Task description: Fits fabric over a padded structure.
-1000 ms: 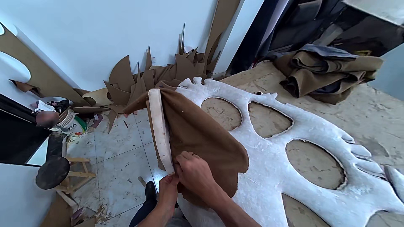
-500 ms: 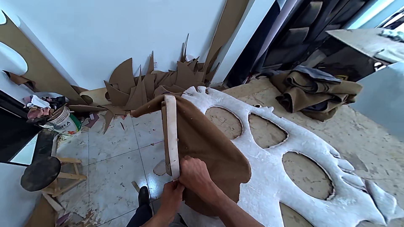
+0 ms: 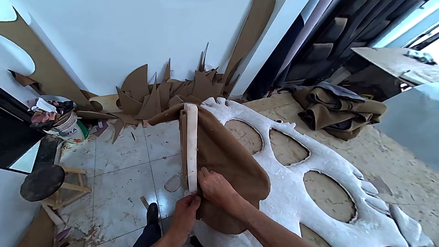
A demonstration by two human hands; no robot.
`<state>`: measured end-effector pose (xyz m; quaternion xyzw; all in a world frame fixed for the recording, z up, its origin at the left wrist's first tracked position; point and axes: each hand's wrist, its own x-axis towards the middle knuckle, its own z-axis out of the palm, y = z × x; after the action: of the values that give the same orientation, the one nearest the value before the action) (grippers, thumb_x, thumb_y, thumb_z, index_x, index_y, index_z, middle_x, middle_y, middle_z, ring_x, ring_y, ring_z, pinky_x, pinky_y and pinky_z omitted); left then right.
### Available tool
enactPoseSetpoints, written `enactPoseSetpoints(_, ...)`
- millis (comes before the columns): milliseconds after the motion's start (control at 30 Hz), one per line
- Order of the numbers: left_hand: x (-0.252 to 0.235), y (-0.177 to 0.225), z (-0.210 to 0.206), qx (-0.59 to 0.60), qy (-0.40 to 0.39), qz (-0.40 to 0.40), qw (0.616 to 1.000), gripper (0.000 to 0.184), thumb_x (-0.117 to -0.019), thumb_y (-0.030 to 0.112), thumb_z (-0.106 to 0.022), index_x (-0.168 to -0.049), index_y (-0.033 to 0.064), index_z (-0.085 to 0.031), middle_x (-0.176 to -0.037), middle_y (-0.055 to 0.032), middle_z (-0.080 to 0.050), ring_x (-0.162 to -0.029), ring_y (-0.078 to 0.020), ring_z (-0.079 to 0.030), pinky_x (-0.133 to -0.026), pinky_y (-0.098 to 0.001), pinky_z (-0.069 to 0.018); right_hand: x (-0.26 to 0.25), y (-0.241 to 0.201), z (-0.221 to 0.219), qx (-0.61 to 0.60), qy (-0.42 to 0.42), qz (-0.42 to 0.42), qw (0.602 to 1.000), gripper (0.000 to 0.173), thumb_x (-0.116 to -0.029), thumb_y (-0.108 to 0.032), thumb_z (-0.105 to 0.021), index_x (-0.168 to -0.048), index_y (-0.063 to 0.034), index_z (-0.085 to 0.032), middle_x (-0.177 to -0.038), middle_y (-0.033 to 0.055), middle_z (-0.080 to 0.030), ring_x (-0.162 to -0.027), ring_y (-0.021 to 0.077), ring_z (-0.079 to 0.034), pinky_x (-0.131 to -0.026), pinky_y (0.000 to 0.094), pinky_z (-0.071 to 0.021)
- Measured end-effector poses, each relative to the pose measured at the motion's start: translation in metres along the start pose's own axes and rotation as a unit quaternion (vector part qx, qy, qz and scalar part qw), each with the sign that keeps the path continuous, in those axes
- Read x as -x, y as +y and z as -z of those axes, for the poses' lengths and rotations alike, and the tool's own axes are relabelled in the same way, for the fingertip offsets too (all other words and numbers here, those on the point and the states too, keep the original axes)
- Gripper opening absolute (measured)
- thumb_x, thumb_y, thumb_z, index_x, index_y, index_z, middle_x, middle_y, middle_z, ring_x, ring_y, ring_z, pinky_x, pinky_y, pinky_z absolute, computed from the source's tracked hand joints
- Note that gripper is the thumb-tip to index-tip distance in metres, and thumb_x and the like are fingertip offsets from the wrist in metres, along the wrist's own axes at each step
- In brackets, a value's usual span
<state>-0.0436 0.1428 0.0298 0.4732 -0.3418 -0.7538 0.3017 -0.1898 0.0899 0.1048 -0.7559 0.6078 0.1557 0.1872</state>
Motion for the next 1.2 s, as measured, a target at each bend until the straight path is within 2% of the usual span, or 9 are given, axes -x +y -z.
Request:
enactPoseSetpoints(167,0.011,0.01,-0.007,0.074,-0.009,0.041,0.996,0.024,-0.1072,0.018,-0.052,-0.106,-0.0011,-0.066,-0.095,-0.013,-0.072,-0.084,-0.0208,-0.072,-0.074,-0.0369,-0.0609,0.008,0.012,0.007,-0.068,-0.002,0.041,0.997,0.028,-0.106,-0.017,-0.046,-0.121,0.0008,-0.062,-0.12,0.0198,-0.062,-0.108,0.036,-0.065,-0.092,0.0495,-0.0547)
enactPoseSetpoints(300,0.022,0.012,-0.023,0.122,-0.053,0.14,0.981,0.041,-0.1084,0.031,-0.049,-0.136,0.0007,-0.054,-0.12,-0.0168,-0.07,-0.107,-0.0266,-0.07,-0.091,-0.0447,-0.0591,0.058,0.048,-0.004,-0.184,0.311,-0.076,0.929,0.025,-0.1007,-0.027,-0.059,-0.112,-0.0079,-0.072,-0.108,0.0108,-0.071,-0.095,0.0268,-0.071,-0.082,0.0507,-0.0606)
enactPoseSetpoints(433,0.029,0.033,-0.044,0.162,-0.1,0.144,0.971,0.033,-0.1092,0.023,-0.049,-0.132,-0.0005,-0.053,-0.114,-0.015,-0.072,-0.101,-0.0247,-0.072,-0.088,-0.0421,-0.0607,0.109,0.102,-0.031,-0.262,0.339,-0.35,0.833,0.09,-0.0816,-0.06,-0.074,-0.14,0.0048,-0.053,-0.135,0.0347,-0.055,-0.122,0.0555,-0.055,-0.097,0.0737,-0.043)
enactPoseSetpoints(533,0.029,0.059,-0.045,0.233,-0.138,0.096,0.958,0.034,-0.1115,0.023,-0.039,-0.136,0.0009,-0.046,-0.116,-0.0165,-0.069,-0.1,-0.0269,-0.071,-0.083,-0.0429,-0.0607,0.108,0.099,-0.046,-0.368,0.268,-0.32,0.831,0.055,-0.0869,-0.056,-0.069,-0.106,-0.004,-0.073,-0.094,0.0161,-0.072,-0.09,0.0322,-0.07,-0.079,0.0576,-0.0552)
enactPoseSetpoints(600,0.026,0.077,-0.042,0.231,-0.151,0.044,0.96,0.041,-0.1123,0.028,-0.028,-0.135,0.001,-0.049,-0.119,-0.0166,-0.069,-0.105,-0.0272,-0.07,-0.088,-0.0431,-0.0593,0.097,0.078,-0.026,-0.559,0.249,-0.231,0.756,0.028,-0.0986,-0.031,-0.062,-0.092,-0.0059,-0.072,-0.079,0.0056,-0.07,-0.075,0.0173,-0.069,-0.071,0.0404,-0.0574)
enactPoseSetpoints(700,0.018,0.107,-0.028,0.19,-0.169,-0.089,0.963,0.055,-0.1097,0.034,-0.019,-0.132,0.0062,-0.061,-0.134,-0.0124,-0.066,-0.121,-0.0265,-0.065,-0.098,-0.0446,-0.0538,0.077,0.046,0.045,-0.767,0.274,-0.139,0.563,0.026,-0.1069,-0.02,-0.047,-0.111,-0.0016,-0.065,-0.095,0.0116,-0.072,-0.083,0.0234,-0.072,-0.072,0.0442,-0.0635)
enactPoseSetpoints(867,0.034,0.159,-0.018,-0.09,-0.041,-0.292,0.951,0.043,-0.1051,0.02,-0.04,-0.144,0.0082,-0.053,-0.142,-0.0093,-0.061,-0.127,-0.0243,-0.061,-0.104,-0.0449,-0.0534,0.009,0.003,0.139,-0.552,0.288,-0.064,0.78,0.035,-0.1008,-0.032,-0.059,-0.078,-0.0075,-0.068,-0.072,0.0081,-0.064,-0.067,0.024,-0.064,-0.062,0.0508,-0.0521)
enactPoseSetpoints(933,0.041,0.155,-0.011,-0.25,0.029,-0.388,0.886,0.039,-0.101,0.025,-0.051,-0.136,0.0093,-0.058,-0.135,-0.0047,-0.064,-0.124,-0.0209,-0.063,-0.101,-0.0429,-0.0567,-0.025,0.005,0.15,-0.558,0.245,-0.103,0.786,0.036,-0.1012,-0.036,-0.058,-0.084,-0.0064,-0.069,-0.081,0.0125,-0.069,-0.076,0.0279,-0.069,-0.068,0.0537,-0.0563)
enactPoseSetpoints(1200,0.021,0.128,-0.01,-0.741,-0.063,-0.483,0.463,0.018,-0.0946,0.018,-0.057,-0.1,0.0193,-0.075,-0.107,0.003,-0.074,-0.111,-0.0174,-0.068,-0.105,-0.0462,-0.0505,-0.104,0.07,0.111,-0.778,0.25,-0.271,0.509,0.027,-0.1001,-0.023,-0.059,-0.116,-0.0018,-0.063,-0.111,0.0177,-0.067,-0.095,0.0275,-0.069,-0.079,0.045,-0.0593)
